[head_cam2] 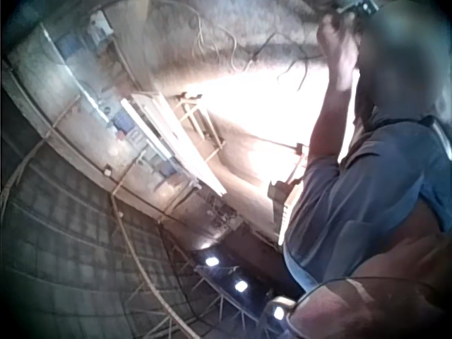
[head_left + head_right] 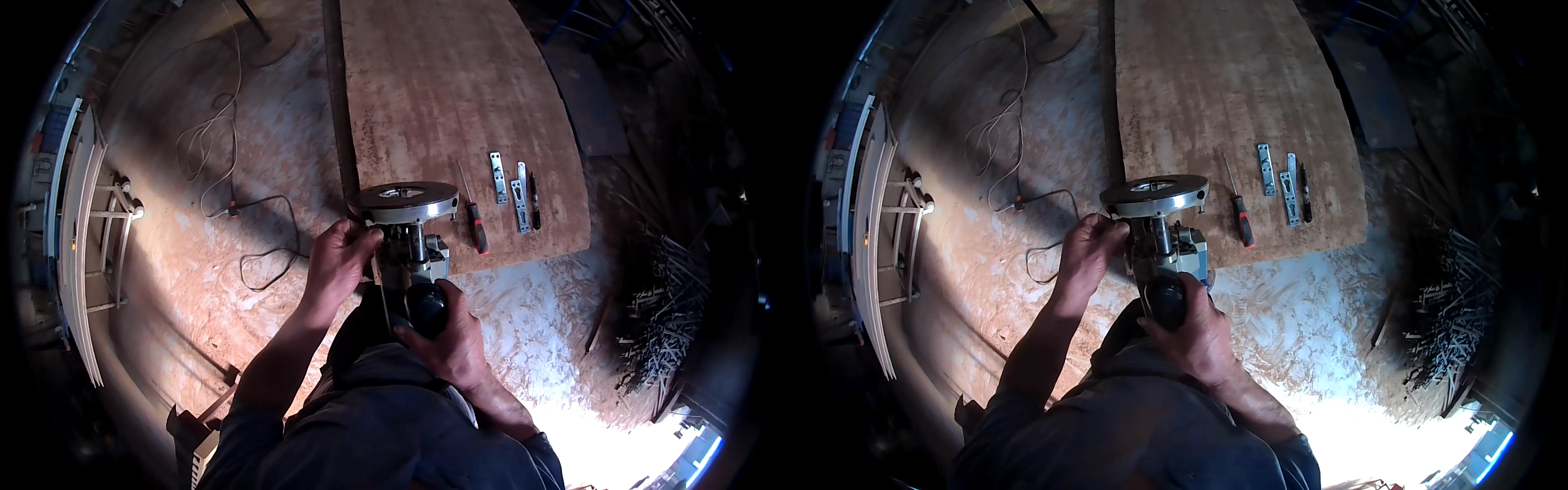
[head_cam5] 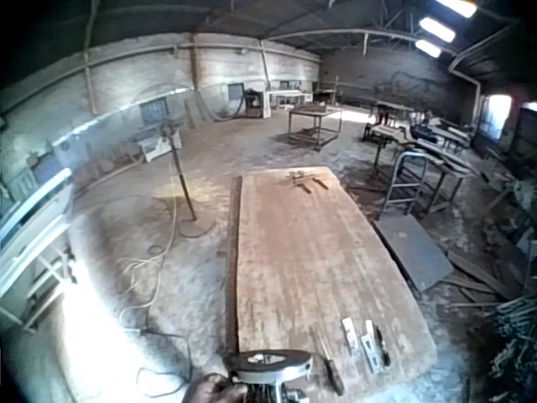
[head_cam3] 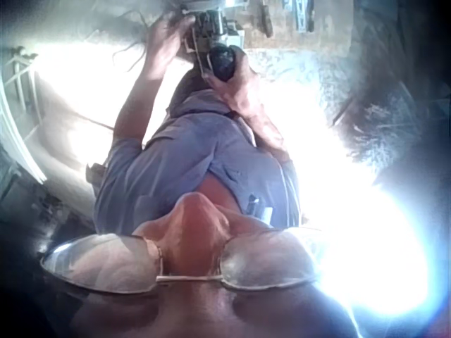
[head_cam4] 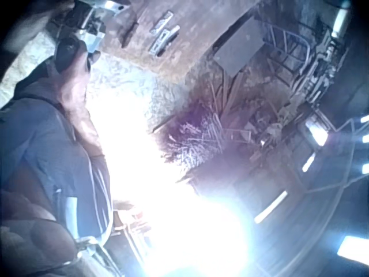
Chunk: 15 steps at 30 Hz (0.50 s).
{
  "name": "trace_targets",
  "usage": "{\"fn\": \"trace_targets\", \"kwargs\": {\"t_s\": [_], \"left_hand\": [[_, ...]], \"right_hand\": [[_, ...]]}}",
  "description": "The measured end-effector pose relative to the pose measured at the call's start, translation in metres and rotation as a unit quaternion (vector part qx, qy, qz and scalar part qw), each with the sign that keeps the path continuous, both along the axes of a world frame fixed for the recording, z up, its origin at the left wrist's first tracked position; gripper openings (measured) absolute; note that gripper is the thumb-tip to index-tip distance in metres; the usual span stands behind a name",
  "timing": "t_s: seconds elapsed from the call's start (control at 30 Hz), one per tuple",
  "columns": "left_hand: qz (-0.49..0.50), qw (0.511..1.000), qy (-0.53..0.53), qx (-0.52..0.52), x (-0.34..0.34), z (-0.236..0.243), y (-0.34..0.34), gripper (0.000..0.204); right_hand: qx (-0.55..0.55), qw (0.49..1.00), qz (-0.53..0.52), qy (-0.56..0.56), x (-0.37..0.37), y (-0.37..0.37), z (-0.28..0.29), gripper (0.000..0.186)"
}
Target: The person adjusts a wood router with a screwdriver, attaches a wooden guide component, and then uses the router to carve grooves into the ends of several wooden beams.
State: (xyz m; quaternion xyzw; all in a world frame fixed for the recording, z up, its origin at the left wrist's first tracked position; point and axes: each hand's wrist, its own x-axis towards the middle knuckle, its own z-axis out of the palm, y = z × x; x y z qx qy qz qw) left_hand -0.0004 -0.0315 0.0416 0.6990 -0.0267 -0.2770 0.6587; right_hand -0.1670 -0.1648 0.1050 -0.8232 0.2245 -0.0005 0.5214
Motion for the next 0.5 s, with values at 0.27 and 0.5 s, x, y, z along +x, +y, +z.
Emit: {"fn": "trace_targets", "kwargs": {"t_s": [0.27, 0.5], "left_hand": [[-0.011, 0.994, 0.023, -0.102, -0.01, 0.0, -0.002, 0.013], [0.016, 0.998, 0.033, -0.058, -0.017, 0.015, -0.007, 0.008]], "right_hand": [[0.002, 0.999, 0.012, -0.03, -0.008, -0.009, -0.006, 0.079], [0.037, 0.999, 0.009, 0.007, -0.014, -0.011, -0.006, 0.081]]}}
